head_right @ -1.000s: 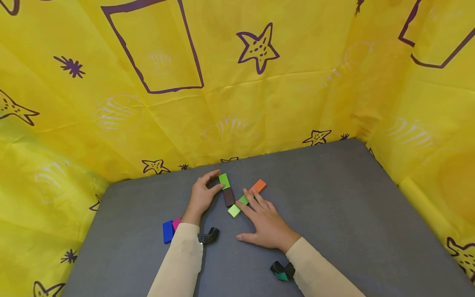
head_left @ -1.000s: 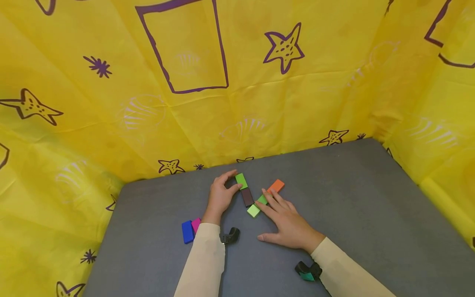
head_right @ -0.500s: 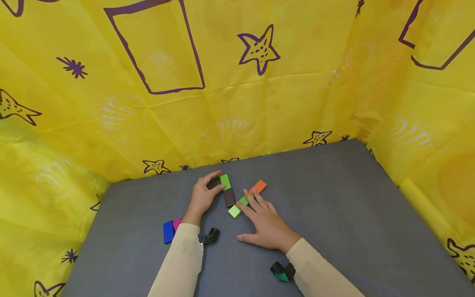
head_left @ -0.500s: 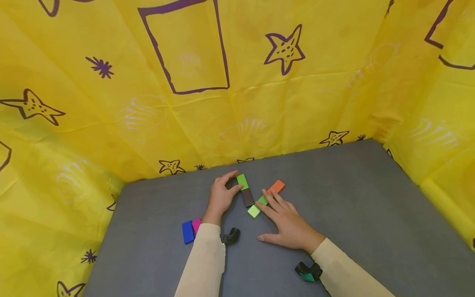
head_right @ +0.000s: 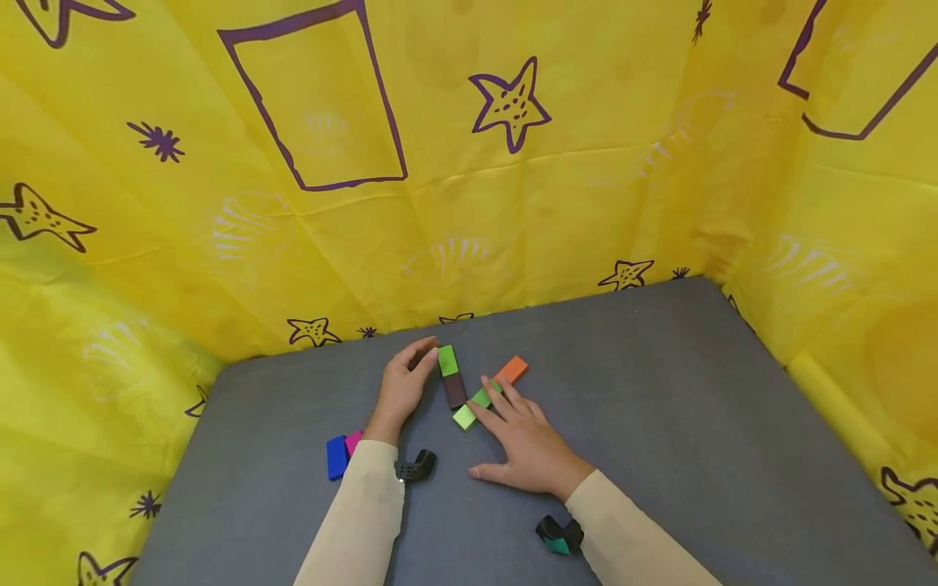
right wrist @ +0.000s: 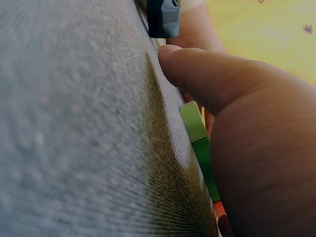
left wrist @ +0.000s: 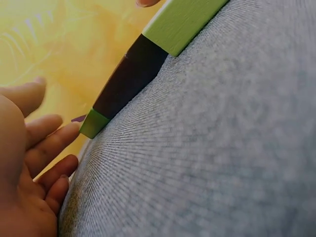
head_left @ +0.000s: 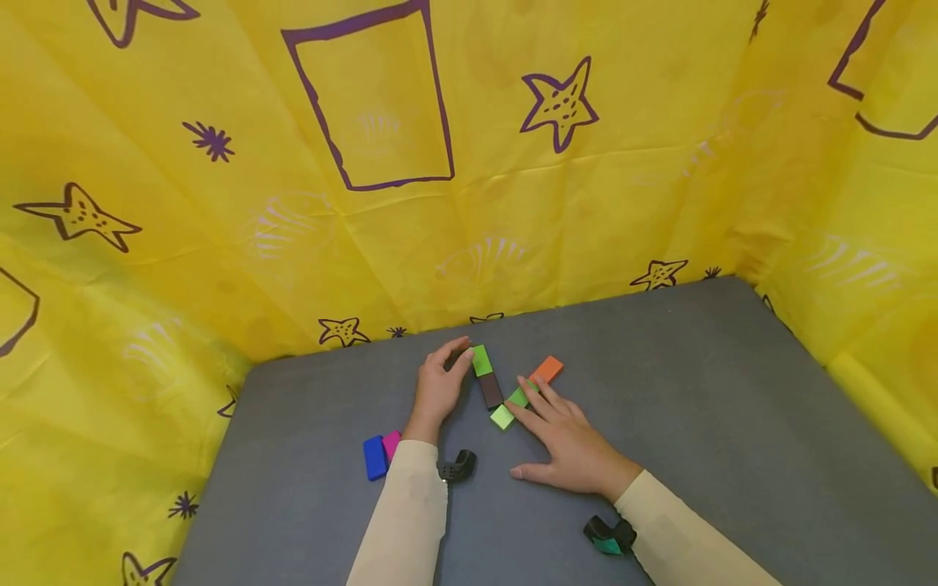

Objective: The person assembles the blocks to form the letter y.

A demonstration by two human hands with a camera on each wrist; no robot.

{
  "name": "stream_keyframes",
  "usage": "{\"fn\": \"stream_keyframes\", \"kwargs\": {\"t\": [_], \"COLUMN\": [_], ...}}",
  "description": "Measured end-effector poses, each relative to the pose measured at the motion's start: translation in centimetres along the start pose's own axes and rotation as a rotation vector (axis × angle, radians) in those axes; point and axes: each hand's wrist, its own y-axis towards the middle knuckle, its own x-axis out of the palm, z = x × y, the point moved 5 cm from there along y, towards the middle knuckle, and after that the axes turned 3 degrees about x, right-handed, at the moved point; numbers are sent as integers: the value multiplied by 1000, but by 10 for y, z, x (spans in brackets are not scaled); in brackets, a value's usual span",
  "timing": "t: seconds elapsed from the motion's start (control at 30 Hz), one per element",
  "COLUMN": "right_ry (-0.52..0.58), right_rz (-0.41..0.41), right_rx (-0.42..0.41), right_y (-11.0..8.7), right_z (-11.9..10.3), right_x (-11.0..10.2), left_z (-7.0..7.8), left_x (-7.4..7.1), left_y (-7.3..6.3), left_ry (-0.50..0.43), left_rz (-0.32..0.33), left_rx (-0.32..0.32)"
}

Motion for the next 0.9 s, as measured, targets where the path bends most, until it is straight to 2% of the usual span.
{"fn": "stream_keyframes", "kwargs": {"t": [0.13, 0.27, 0.43, 0.73, 0.9], "right_ry": [11, 11, -4, -5, -4], "right_rz": [-8, -1, -7, -4, -6], "right_rx": [-5, -3, 4, -15, -29], "right_y": [-3, -5, -7, -10, -9], "right_z": [-4, -6, -5, -6, -8], "right_x": [0, 0, 2, 2, 2], "left_z": [2, 5, 10, 33, 43], "left_x": [-4, -10, -27, -67, -86], "left_y": [-3, -7, -13, -26, -37], "left_ry": [-105, -170, -229, -392, -419], "left_rz": [27, 24, 14, -27, -47], "left_rx": [-33, -46, -45, 60, 104]}}
